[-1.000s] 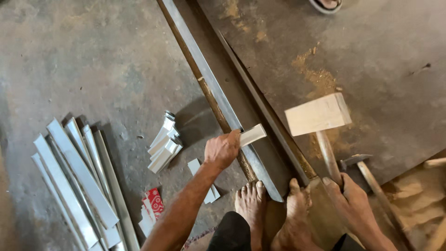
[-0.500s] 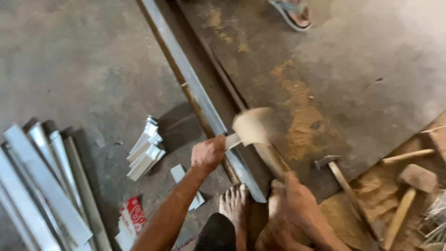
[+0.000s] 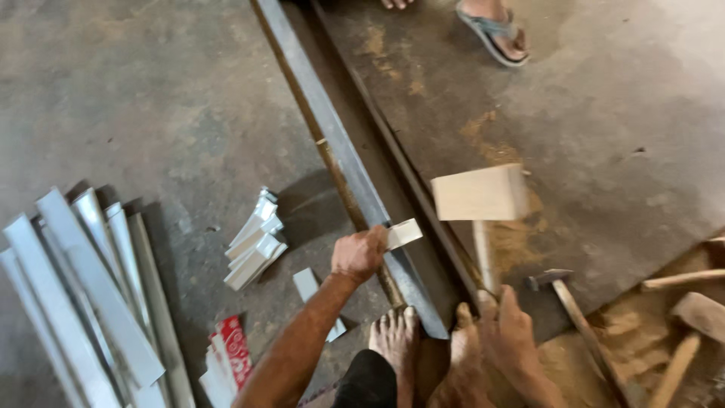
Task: The person places flat metal strips into a grooved steel channel on the floor and hammers them with a wooden mallet to bend them, then sets the bent strips aside with a pile of finished pieces and picks up the next strip.
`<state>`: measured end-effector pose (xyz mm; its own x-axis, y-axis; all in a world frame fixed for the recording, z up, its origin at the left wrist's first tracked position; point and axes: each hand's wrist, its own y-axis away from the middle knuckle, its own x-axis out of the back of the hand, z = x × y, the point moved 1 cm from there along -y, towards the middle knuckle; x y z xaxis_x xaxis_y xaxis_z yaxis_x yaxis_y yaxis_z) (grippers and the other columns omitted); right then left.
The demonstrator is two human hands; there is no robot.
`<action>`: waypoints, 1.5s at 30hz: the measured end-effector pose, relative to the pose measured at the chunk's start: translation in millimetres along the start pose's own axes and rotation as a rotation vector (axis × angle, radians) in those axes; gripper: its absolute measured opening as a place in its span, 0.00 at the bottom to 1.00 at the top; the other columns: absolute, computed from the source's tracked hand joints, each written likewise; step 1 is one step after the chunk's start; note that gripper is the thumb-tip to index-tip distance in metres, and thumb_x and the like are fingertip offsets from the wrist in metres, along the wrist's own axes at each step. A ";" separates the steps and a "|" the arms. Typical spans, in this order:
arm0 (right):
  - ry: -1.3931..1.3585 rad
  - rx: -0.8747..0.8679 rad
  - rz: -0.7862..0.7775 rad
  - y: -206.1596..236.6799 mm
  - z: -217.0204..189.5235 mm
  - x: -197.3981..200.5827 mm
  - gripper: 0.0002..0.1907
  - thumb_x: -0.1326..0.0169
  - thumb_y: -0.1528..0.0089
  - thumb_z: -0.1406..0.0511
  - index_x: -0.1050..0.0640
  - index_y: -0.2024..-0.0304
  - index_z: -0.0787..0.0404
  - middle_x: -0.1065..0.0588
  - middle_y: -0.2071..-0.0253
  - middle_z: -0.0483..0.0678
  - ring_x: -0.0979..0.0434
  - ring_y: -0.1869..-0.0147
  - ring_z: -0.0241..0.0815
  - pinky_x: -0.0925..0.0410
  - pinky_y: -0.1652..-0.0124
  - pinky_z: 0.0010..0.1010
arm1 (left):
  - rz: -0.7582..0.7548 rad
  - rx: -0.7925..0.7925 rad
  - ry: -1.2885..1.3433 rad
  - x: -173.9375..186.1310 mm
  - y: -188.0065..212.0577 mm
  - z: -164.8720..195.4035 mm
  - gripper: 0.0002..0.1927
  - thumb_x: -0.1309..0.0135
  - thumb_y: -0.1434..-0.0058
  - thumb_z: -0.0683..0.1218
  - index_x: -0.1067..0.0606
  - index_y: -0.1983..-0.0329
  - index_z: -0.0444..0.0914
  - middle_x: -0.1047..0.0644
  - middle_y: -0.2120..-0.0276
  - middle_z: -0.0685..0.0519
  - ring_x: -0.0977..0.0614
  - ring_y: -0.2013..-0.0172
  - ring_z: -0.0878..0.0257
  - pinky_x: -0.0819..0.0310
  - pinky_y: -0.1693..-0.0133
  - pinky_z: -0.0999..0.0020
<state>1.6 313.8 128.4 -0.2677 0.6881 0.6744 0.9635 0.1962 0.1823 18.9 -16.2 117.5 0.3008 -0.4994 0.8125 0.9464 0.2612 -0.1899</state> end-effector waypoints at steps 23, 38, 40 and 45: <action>-0.085 -0.127 -0.853 -33.5 -47.5 -29.8 0.26 0.33 0.46 0.52 0.19 0.50 0.58 0.18 0.60 0.53 0.17 0.54 0.42 0.24 0.51 0.38 | -0.497 -0.112 0.543 67.6 118.8 51.4 0.18 0.46 0.30 0.55 0.24 0.44 0.41 0.16 0.55 0.49 0.17 0.57 0.57 0.38 0.42 0.48; 0.293 0.359 -0.325 12.1 -137.4 -59.7 0.32 0.44 0.39 0.57 0.33 0.36 0.63 0.33 0.36 0.61 0.32 0.36 0.56 0.35 0.42 0.51 | 0.064 0.175 -0.558 113.6 130.8 -56.2 0.20 0.48 0.46 0.40 0.27 0.48 0.37 0.25 0.58 0.46 0.20 0.61 0.51 0.32 0.58 0.44; 0.249 0.457 -0.112 15.4 -133.4 -58.1 0.32 0.49 0.37 0.53 0.32 0.35 0.65 0.34 0.36 0.61 0.36 0.30 0.59 0.37 0.36 0.51 | 0.030 0.491 -0.445 121.1 118.6 -98.4 0.27 0.53 0.30 0.53 0.35 0.33 0.36 0.32 0.40 0.41 0.30 0.44 0.46 0.43 0.39 0.36; 0.365 0.342 -0.240 21.5 -112.5 -55.2 0.29 0.45 0.39 0.55 0.28 0.38 0.62 0.32 0.38 0.61 0.35 0.34 0.60 0.39 0.42 0.52 | -0.036 0.482 -0.550 113.1 101.0 -144.3 0.49 0.46 0.41 0.68 0.46 0.29 0.32 0.46 0.27 0.35 0.50 0.28 0.35 0.61 0.34 0.30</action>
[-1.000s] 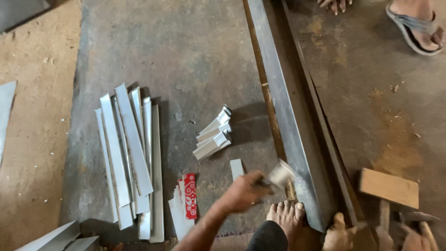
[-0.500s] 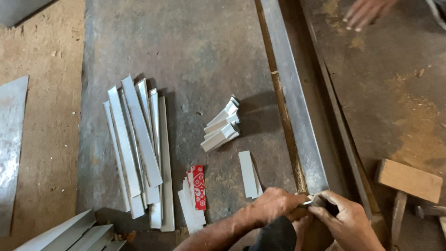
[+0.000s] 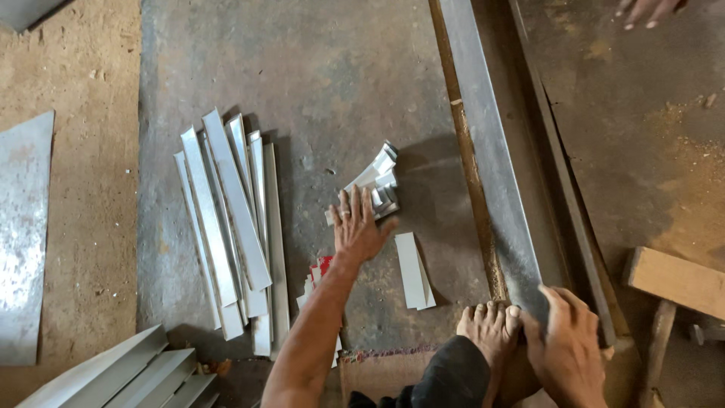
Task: The person places flat metal strips into a grooved steel channel on the floor and hammers them with a wooden mallet to bend them, then sets the bent strips aside with a pile of finished pieces and picks up the next strip.
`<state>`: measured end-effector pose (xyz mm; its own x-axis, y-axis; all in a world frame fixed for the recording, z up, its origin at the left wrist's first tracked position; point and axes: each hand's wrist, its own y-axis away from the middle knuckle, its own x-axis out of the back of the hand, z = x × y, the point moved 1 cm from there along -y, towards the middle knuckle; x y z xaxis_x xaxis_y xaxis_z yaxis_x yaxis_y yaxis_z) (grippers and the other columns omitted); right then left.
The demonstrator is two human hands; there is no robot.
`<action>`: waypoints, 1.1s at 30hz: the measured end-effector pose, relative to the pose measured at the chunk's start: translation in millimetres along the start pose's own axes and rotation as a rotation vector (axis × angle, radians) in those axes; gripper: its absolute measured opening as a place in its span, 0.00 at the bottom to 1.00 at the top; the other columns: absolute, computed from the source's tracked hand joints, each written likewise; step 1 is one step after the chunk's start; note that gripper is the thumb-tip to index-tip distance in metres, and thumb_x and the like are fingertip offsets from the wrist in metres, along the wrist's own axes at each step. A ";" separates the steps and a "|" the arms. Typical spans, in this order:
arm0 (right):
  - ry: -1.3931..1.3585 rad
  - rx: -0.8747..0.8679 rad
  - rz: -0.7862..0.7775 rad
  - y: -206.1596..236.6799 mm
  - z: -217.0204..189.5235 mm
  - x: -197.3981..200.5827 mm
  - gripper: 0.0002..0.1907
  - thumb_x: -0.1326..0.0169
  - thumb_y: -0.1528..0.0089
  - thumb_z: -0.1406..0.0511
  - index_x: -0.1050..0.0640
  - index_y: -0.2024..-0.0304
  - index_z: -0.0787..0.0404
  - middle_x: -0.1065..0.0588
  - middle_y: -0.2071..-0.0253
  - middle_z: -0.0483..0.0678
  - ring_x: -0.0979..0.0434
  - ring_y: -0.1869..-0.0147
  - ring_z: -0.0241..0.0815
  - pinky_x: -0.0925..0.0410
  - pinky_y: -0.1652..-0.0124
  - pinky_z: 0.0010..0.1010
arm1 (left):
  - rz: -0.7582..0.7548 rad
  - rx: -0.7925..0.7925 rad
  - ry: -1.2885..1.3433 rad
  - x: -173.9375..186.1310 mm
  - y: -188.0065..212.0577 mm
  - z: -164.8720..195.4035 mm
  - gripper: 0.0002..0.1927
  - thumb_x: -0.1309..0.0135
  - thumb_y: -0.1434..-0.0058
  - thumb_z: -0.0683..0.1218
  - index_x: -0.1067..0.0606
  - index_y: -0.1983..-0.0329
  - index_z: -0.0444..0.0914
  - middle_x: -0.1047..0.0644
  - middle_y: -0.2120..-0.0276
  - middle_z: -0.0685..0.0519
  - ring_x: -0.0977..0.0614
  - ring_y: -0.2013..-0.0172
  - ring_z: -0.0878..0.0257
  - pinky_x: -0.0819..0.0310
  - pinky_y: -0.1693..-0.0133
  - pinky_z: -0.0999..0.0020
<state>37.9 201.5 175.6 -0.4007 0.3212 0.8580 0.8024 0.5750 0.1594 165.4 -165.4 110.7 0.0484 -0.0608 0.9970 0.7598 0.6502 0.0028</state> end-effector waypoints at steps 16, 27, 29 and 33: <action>-0.139 -0.639 0.128 41.9 104.8 -109.2 0.32 0.45 0.37 0.53 0.33 0.35 0.61 0.31 0.41 0.65 0.33 0.37 0.65 0.38 0.43 0.54 | -0.220 0.992 0.281 32.9 224.7 -61.1 0.48 0.32 0.49 0.61 0.40 0.31 0.39 0.35 0.38 0.42 0.28 0.41 0.42 0.30 0.43 0.49; -0.254 -0.831 0.215 54.5 73.9 -120.8 0.36 0.47 0.36 0.50 0.38 0.32 0.60 0.30 0.41 0.67 0.32 0.38 0.68 0.38 0.43 0.55 | -0.116 0.678 0.450 26.4 228.8 -32.0 0.33 0.34 0.48 0.54 0.31 0.41 0.41 0.28 0.43 0.45 0.26 0.43 0.42 0.29 0.45 0.48; -0.255 -0.844 0.219 58.6 73.9 -116.2 0.37 0.47 0.36 0.49 0.39 0.31 0.60 0.30 0.42 0.68 0.32 0.38 0.68 0.38 0.44 0.56 | -0.076 0.589 0.467 32.6 247.0 -17.3 0.38 0.31 0.49 0.56 0.34 0.39 0.40 0.31 0.43 0.43 0.29 0.43 0.38 0.31 0.48 0.46; -0.259 -0.864 0.233 62.8 73.6 -108.1 0.38 0.48 0.35 0.48 0.40 0.30 0.60 0.30 0.42 0.69 0.32 0.38 0.69 0.38 0.44 0.56 | -0.098 0.629 0.281 40.1 268.8 -18.3 0.34 0.33 0.49 0.56 0.30 0.44 0.37 0.27 0.47 0.43 0.26 0.46 0.39 0.30 0.48 0.48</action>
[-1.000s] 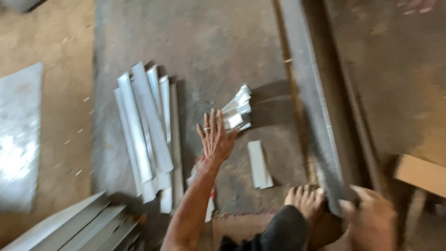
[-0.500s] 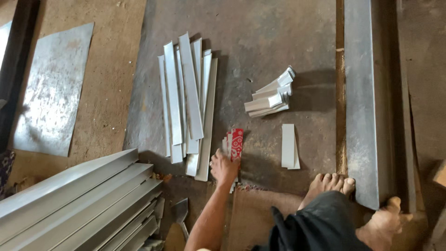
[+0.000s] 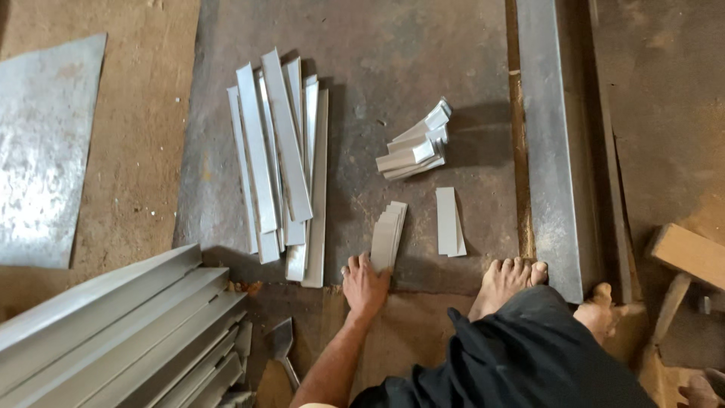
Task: The person places flat metal strips into a grooved steel channel on the floor and hammers them with a wooden mallet to bend them, then sets the bent strips aside with a pile of finished pieces and picks up the next strip.
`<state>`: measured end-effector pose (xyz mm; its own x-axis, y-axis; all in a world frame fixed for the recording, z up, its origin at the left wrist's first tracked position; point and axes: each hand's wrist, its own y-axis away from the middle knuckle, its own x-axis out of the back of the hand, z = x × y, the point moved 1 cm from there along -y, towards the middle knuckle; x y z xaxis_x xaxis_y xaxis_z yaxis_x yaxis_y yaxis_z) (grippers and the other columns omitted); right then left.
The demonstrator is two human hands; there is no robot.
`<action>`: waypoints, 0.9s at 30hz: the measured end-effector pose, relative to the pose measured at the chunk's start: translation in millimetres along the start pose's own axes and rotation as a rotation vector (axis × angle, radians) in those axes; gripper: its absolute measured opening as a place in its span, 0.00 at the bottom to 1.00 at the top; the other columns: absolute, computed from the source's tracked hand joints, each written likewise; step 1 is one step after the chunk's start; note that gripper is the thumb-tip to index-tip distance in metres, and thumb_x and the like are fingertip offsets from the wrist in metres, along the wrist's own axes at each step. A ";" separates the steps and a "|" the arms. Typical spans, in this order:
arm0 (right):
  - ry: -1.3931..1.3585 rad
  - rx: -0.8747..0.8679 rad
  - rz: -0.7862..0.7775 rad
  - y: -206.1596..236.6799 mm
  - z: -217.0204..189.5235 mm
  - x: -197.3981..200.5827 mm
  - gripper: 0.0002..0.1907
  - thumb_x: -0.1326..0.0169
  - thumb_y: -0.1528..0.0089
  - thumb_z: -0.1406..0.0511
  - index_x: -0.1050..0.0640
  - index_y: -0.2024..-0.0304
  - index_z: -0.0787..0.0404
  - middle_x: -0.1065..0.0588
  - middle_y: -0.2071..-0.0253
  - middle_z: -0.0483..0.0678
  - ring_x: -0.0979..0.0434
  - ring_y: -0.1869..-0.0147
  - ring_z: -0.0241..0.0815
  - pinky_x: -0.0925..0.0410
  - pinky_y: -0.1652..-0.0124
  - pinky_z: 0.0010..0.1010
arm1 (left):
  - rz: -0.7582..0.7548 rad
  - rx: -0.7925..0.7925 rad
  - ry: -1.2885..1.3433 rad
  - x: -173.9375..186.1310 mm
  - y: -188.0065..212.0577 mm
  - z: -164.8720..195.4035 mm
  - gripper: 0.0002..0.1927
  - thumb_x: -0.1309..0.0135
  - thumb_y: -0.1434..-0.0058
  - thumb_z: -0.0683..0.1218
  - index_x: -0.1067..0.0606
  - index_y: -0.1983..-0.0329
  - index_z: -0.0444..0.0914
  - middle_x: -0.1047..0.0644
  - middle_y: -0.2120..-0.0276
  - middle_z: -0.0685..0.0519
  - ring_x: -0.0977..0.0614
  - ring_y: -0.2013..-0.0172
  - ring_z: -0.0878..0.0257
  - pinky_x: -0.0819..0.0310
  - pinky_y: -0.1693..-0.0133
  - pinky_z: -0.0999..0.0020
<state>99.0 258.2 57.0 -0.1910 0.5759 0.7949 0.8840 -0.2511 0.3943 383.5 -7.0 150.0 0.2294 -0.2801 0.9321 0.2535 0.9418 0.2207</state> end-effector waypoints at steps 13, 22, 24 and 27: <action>-0.056 -0.041 0.021 -7.7 -11.9 4.9 0.43 0.49 0.33 0.45 0.46 0.26 0.59 0.30 0.43 0.71 0.31 0.40 0.72 0.37 0.44 0.57 | -0.182 0.062 0.185 49.6 -18.4 -19.0 0.21 0.38 0.51 0.52 0.22 0.57 0.35 0.21 0.54 0.43 0.18 0.53 0.48 0.24 0.48 0.55; -0.078 -0.063 0.046 -20.7 -11.2 16.0 0.46 0.50 0.32 0.43 0.50 0.23 0.58 0.30 0.44 0.73 0.30 0.41 0.75 0.37 0.44 0.58 | -0.188 0.047 0.090 23.8 -37.4 -0.8 0.29 0.36 0.51 0.52 0.27 0.50 0.33 0.29 0.45 0.40 0.26 0.46 0.41 0.30 0.45 0.50; -0.097 -0.067 0.050 -25.8 -10.9 15.2 0.47 0.50 0.32 0.42 0.51 0.22 0.58 0.30 0.44 0.74 0.30 0.41 0.75 0.37 0.44 0.58 | -0.177 0.059 0.033 10.2 -36.1 -1.9 0.30 0.36 0.51 0.51 0.29 0.47 0.34 0.33 0.41 0.40 0.30 0.42 0.38 0.32 0.44 0.49; -0.124 -0.064 0.046 -35.5 -3.7 15.6 0.48 0.51 0.31 0.41 0.52 0.21 0.58 0.30 0.44 0.75 0.30 0.41 0.76 0.37 0.44 0.59 | -0.112 0.050 0.018 -6.9 -31.6 -7.6 0.28 0.41 0.49 0.50 0.28 0.45 0.37 0.32 0.41 0.42 0.31 0.39 0.40 0.33 0.39 0.51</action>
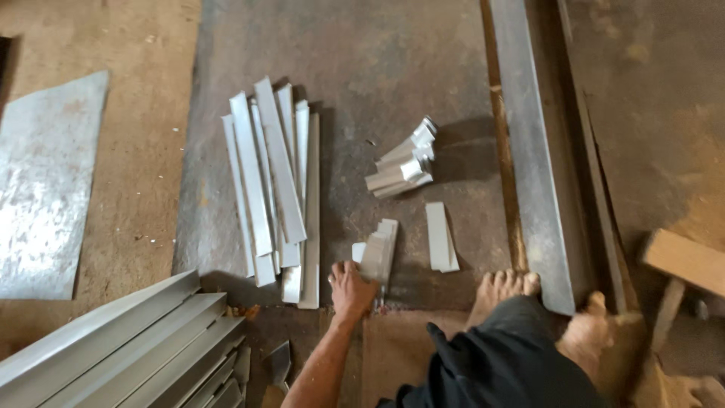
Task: The person places flat metal strips into a grooved steel channel on the floor and hammers them with a wooden mallet to bend them, then sets the bent strips aside with a pile of finished pieces and picks up the next strip.
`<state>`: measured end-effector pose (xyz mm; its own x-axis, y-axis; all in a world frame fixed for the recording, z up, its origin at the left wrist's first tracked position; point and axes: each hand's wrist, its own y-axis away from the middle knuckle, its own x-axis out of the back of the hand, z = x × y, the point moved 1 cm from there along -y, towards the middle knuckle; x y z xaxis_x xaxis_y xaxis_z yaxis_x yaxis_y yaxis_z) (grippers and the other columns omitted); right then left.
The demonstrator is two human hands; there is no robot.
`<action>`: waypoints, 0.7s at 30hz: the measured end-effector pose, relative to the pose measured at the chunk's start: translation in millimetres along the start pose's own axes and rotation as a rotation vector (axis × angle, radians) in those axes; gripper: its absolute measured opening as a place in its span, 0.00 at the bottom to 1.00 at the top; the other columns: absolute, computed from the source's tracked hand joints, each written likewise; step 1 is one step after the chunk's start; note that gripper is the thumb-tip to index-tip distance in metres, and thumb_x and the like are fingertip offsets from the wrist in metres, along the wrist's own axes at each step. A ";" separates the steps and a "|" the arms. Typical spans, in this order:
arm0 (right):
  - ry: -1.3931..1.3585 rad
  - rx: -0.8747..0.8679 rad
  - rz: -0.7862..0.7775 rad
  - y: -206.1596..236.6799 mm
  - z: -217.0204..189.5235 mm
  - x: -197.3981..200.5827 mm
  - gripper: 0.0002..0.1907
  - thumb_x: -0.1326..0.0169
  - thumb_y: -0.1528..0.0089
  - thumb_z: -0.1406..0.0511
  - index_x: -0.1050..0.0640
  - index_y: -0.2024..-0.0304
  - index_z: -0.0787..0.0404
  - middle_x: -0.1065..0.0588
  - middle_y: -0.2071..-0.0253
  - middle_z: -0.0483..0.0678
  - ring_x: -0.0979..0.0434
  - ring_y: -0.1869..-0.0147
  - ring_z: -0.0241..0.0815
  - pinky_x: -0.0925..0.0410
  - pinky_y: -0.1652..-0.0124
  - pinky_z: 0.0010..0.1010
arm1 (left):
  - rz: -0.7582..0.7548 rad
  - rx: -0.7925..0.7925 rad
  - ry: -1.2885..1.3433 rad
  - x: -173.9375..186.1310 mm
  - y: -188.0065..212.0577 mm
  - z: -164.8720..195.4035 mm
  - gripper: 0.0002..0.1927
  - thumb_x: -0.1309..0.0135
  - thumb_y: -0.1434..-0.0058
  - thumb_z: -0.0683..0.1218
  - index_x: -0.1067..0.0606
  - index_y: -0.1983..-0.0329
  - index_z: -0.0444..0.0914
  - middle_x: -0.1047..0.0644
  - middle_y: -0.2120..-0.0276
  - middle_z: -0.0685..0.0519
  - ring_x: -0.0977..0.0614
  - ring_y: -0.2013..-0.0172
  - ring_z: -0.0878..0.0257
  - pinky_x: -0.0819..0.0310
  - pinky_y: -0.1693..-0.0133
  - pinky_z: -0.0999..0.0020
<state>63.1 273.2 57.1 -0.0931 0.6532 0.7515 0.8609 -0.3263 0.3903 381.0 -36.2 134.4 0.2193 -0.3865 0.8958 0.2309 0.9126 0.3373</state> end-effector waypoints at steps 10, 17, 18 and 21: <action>0.195 -0.170 -0.123 -8.9 -31.0 21.7 0.43 0.58 0.32 0.38 0.44 0.24 0.53 0.36 0.33 0.65 0.36 0.33 0.68 0.39 0.40 0.54 | -0.066 0.324 0.145 -1.6 -14.0 44.5 0.33 0.36 0.51 0.51 0.29 0.41 0.42 0.20 0.51 0.43 0.19 0.50 0.45 0.23 0.48 0.53; 0.201 0.343 -0.143 -47.7 12.5 167.4 0.24 0.42 0.36 0.55 0.21 0.45 0.64 0.18 0.52 0.55 0.15 0.50 0.45 0.21 0.53 0.37 | -0.375 0.233 0.123 29.8 -46.5 71.7 0.22 0.37 0.45 0.50 0.23 0.50 0.35 0.16 0.63 0.42 0.14 0.64 0.50 0.18 0.58 0.54; 0.172 0.366 -0.149 -45.4 11.5 170.8 0.22 0.42 0.36 0.56 0.20 0.45 0.63 0.18 0.54 0.56 0.15 0.52 0.46 0.22 0.54 0.37 | -0.441 0.167 0.149 35.2 -54.0 88.7 0.21 0.38 0.44 0.50 0.22 0.52 0.34 0.15 0.65 0.42 0.13 0.66 0.51 0.18 0.60 0.55; 0.044 0.448 -0.222 -30.1 -32.0 149.6 0.18 0.44 0.36 0.59 0.20 0.48 0.60 0.18 0.57 0.54 0.16 0.57 0.45 0.25 0.57 0.35 | -0.533 -0.213 0.194 31.5 -69.9 169.9 0.19 0.37 0.43 0.51 0.19 0.56 0.31 0.14 0.68 0.44 0.14 0.69 0.56 0.18 0.63 0.56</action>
<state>7.3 358.9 174.8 -0.3116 0.6407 0.7017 0.9471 0.1496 0.2841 210.8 -89.6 188.2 0.1851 -0.8188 0.5435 0.5364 0.5476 0.6422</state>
